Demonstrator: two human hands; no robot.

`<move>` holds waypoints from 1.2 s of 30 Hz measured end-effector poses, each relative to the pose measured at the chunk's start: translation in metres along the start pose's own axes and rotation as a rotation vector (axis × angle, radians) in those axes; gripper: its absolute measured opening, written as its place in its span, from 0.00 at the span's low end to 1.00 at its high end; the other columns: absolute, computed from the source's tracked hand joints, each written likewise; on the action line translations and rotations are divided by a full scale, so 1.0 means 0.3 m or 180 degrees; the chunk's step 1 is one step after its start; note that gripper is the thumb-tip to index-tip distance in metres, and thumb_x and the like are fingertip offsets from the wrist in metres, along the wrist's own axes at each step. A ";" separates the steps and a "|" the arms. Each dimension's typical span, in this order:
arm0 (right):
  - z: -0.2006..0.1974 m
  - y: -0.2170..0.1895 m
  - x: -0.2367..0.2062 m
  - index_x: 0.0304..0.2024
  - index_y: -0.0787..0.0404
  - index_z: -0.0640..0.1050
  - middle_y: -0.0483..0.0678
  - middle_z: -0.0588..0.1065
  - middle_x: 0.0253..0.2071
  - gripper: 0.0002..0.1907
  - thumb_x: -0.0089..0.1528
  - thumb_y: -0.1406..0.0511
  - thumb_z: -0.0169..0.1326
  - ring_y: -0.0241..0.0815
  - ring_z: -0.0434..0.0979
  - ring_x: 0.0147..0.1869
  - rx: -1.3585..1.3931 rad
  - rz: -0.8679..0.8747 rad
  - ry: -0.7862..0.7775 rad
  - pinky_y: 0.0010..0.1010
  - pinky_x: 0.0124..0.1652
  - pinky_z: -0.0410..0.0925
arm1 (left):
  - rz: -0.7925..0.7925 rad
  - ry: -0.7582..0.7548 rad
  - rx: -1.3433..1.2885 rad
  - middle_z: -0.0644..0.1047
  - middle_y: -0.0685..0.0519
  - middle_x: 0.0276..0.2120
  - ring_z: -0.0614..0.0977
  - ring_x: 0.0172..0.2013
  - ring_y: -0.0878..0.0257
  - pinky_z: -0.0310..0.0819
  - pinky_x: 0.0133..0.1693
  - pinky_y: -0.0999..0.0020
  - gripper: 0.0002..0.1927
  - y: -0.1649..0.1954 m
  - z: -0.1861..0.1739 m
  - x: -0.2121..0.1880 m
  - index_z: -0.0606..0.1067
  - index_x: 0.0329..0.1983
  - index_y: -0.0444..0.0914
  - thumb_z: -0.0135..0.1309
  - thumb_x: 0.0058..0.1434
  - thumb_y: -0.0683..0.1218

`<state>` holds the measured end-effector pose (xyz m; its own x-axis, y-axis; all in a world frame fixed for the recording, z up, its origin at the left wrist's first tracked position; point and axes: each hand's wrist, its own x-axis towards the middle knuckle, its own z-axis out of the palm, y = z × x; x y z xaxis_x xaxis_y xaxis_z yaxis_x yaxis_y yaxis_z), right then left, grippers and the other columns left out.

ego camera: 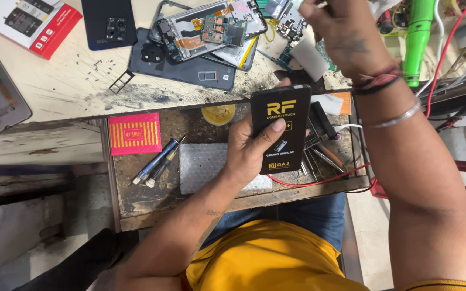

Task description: The person holds a smartphone display and connects it to a power source using red and black wires. They press the power button to turn on the screen, swipe through the interface, and then disconnect the wires. The person also handles a disassembled phone body and a screwdriver.

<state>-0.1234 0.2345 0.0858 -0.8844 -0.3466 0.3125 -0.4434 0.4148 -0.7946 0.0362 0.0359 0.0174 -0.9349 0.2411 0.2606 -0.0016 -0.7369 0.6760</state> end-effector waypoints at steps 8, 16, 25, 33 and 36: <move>-0.051 -0.200 -0.293 0.44 0.63 0.73 0.43 0.74 0.38 0.03 0.71 0.70 0.54 0.31 0.74 0.43 0.0949 0.0830 -0.1019 0.22 0.45 0.68 | 0.0140 -0.0326 0.0666 0.73 0.43 0.59 0.78 0.56 0.57 0.77 0.58 0.65 0.17 -0.003 -0.016 0.003 0.72 0.64 0.31 0.53 0.76 0.44; -0.021 -0.271 -0.382 0.46 0.63 0.77 0.46 0.80 0.38 0.11 0.61 0.73 0.60 0.33 0.82 0.42 -0.1001 0.0226 -0.0386 0.26 0.44 0.74 | -0.0872 -0.0570 -0.0321 0.83 0.46 0.45 0.87 0.43 0.59 0.84 0.45 0.65 0.15 -0.008 -0.026 -0.001 0.75 0.57 0.33 0.55 0.72 0.46; 0.004 -0.168 -0.462 0.27 0.61 0.77 0.49 0.74 0.29 0.11 0.65 0.72 0.53 0.41 0.78 0.42 0.2459 0.0376 0.0118 0.35 0.49 0.70 | -0.0990 -0.0935 0.0038 0.80 0.50 0.47 0.82 0.46 0.64 0.79 0.51 0.68 0.14 -0.041 -0.054 -0.027 0.76 0.56 0.33 0.59 0.72 0.45; 0.071 -0.062 -0.642 0.58 0.71 0.76 0.57 0.78 0.40 0.19 0.64 0.75 0.57 0.40 0.78 0.25 0.3818 0.0489 0.0682 0.27 0.25 0.72 | -0.0820 -0.0966 0.0398 0.79 0.55 0.50 0.80 0.49 0.68 0.77 0.52 0.71 0.19 -0.018 -0.038 -0.028 0.75 0.61 0.36 0.59 0.70 0.47; 0.004 -0.088 -0.651 0.65 0.70 0.72 0.60 0.79 0.52 0.30 0.62 0.71 0.64 0.42 0.82 0.34 0.2584 0.0303 0.0665 0.31 0.36 0.75 | -0.0750 -0.0779 0.1007 0.83 0.54 0.45 0.82 0.45 0.68 0.78 0.49 0.70 0.17 -0.001 -0.020 -0.012 0.77 0.58 0.33 0.58 0.73 0.49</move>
<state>0.0614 0.2902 0.0451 -0.9569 -0.1448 0.2518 -0.1939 -0.3270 -0.9249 0.0374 0.0316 0.0121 -0.8107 0.5488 0.2039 -0.0601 -0.4245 0.9034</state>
